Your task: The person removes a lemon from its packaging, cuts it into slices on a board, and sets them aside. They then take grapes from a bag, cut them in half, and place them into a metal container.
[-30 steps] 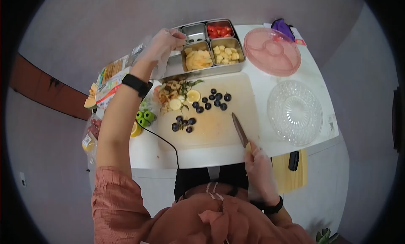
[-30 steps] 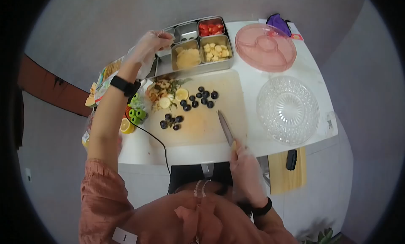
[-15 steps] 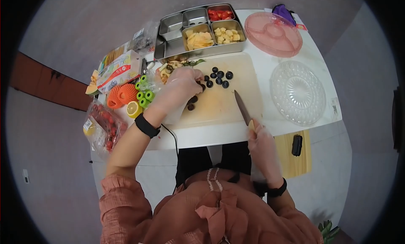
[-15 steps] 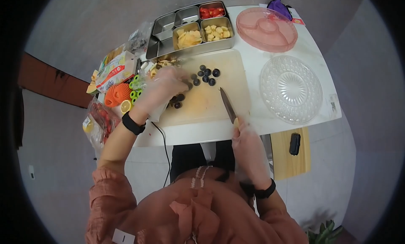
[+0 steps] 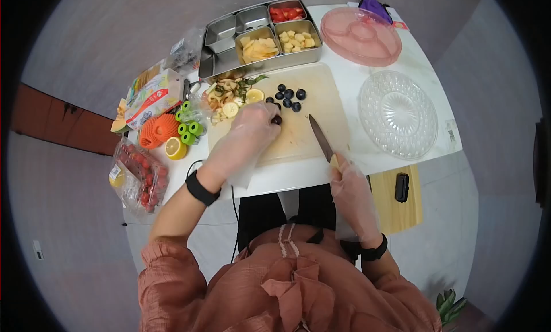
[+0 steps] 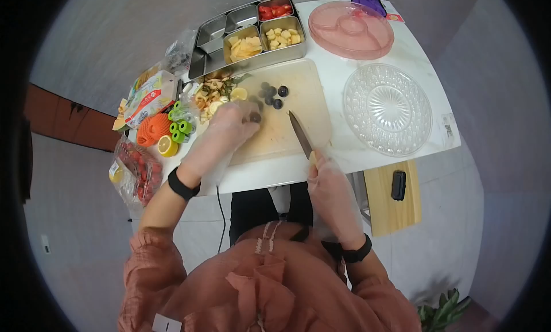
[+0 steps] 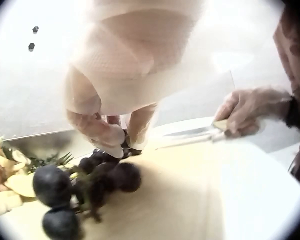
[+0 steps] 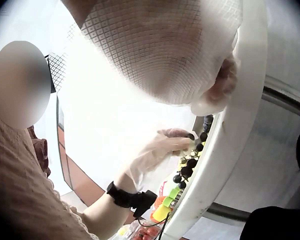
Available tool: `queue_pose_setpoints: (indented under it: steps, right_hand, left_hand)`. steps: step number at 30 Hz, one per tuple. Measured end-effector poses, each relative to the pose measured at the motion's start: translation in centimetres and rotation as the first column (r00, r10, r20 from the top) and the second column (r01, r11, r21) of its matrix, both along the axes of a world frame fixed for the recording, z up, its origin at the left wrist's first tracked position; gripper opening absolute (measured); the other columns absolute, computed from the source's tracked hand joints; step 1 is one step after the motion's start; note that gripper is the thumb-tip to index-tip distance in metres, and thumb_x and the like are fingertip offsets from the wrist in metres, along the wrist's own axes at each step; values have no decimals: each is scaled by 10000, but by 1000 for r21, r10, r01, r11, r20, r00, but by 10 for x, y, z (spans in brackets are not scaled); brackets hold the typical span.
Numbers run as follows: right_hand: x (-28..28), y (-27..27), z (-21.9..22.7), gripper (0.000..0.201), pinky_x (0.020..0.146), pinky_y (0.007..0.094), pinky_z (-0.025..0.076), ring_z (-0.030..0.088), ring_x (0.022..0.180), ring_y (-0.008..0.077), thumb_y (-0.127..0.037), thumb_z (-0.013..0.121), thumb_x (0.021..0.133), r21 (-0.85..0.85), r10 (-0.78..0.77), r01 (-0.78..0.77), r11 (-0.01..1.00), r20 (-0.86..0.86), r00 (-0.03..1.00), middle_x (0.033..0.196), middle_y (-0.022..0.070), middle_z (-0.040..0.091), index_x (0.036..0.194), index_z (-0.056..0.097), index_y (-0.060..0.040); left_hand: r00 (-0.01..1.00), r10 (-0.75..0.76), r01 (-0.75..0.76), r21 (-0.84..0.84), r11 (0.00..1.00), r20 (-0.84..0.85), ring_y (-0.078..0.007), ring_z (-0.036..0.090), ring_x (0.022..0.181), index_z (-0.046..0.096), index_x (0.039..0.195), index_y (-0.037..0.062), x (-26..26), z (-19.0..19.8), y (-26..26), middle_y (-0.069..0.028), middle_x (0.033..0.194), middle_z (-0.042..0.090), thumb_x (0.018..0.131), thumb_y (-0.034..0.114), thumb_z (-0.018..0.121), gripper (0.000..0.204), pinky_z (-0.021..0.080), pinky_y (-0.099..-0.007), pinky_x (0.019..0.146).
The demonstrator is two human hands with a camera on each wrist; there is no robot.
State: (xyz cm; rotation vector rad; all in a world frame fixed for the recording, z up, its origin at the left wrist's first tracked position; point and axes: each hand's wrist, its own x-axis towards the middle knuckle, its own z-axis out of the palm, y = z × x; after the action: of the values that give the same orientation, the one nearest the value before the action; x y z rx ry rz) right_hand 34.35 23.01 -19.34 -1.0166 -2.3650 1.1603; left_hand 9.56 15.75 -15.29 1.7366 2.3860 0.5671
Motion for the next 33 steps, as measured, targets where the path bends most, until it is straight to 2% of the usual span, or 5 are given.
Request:
queue_pose_setpoints:
  steps: [4, 15, 17, 21, 33]
  right_hand:
    - [2, -3, -6, 355, 853, 509, 494, 613, 1003, 473, -128, 532, 980, 36, -3, 5, 999, -67, 998, 1077, 310, 632, 1286, 563, 49]
    - [-10, -9, 2, 325, 803, 521, 499, 618, 950, 473, -163, 513, 1001, -20, 81, -81, 997, 7, 997, 1003, 307, 633, 1235, 554, 59]
    - [-13, -9, 2, 324, 783, 524, 502, 621, 930, 470, -168, 510, 1004, -8, 96, -96, 995, 39, 995, 982, 302, 633, 1235, 548, 56]
    - [-18, -11, 5, 318, 727, 528, 509, 636, 863, 455, -157, 506, 1002, 30, 116, -120, 992, 99, 988, 919, 278, 645, 1244, 541, 46]
    - [-25, -25, 12, 410, 749, 521, 523, 640, 901, 458, -134, 496, 1009, 81, 100, -106, 991, 74, 992, 1007, 292, 640, 1387, 491, 25]
  left_hand:
    - [979, 33, -34, 2, 999, 203, -389, 672, 825, 698, 1054, -19, 39, -1, -11, -252, 900, 673, 815, 94, 688, 265, 529, -431, 755]
    - [951, 244, -267, 107, 958, 188, -428, 637, 835, 639, 936, -36, 55, -41, -20, -241, 860, 638, 795, 118, 758, 240, 512, -480, 749]
    - [896, 283, -333, 95, 938, 341, -305, 600, 718, 676, 990, -32, 57, -43, -23, -170, 812, 625, 823, 113, 737, 229, 487, -402, 677]
    - [839, 277, -344, 61, 937, 468, -352, 618, 784, 654, 1021, -48, 59, -31, -28, -201, 825, 620, 809, 85, 730, 262, 490, -426, 700]
    - [468, 396, -522, -115, 845, 790, -94, 577, 791, 666, 1171, -69, 52, -13, -44, -58, 905, 665, 908, 99, 671, 312, 475, -247, 702]
